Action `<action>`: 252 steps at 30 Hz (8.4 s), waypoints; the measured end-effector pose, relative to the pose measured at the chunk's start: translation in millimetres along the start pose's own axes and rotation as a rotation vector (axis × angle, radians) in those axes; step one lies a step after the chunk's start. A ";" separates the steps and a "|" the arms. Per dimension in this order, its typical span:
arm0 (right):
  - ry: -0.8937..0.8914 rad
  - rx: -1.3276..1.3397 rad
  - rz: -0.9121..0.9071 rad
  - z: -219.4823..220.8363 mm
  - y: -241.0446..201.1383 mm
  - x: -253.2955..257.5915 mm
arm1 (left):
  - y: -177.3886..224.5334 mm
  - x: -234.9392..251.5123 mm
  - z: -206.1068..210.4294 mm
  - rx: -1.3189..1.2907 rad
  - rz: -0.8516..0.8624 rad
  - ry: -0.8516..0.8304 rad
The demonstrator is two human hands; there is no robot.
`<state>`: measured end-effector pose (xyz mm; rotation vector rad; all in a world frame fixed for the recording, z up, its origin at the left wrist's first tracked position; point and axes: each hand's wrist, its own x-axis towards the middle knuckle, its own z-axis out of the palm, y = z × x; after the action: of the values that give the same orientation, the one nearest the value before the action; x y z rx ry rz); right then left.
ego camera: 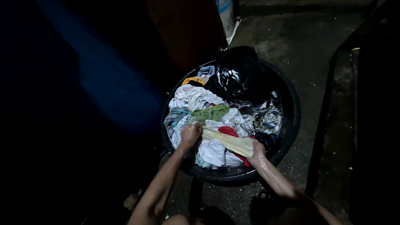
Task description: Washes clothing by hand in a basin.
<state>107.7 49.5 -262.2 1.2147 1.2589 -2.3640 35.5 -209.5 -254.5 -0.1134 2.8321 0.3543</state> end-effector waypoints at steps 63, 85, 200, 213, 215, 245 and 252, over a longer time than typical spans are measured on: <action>-0.663 0.226 -0.176 26.3 -102.0 -12.6 | 32.8 -94.2 -27.6 -0.527 0.436 -0.353; -1.003 -0.850 0.053 65.4 -88.9 -75.7 | 40.6 -74.8 -93.2 -0.740 0.545 -0.310; -0.273 -1.586 -0.705 -36.2 -53.7 -2.3 | 85.6 13.2 45.7 -0.061 0.374 -0.063; -0.142 -1.536 -0.647 -34.0 -57.9 -5.3 | 143.6 -41.2 43.4 -0.111 0.515 -0.189; -0.175 -1.582 -0.575 -30.0 -60.9 -5.2 | 97.2 -6.8 38.7 -0.013 0.401 -0.102; -0.847 -0.653 -0.912 -22.3 -136.5 -55.8 | 47.1 12.0 -8.7 0.032 -0.074 -0.016; -0.525 -1.700 -0.665 11.9 -81.2 26.8 | 98.8 -74.5 10.7 0.068 0.311 -0.397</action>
<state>42.3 95.6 -229.9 -0.3722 2.5492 -0.7626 98.6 -108.2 -220.3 0.3747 2.4589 0.3050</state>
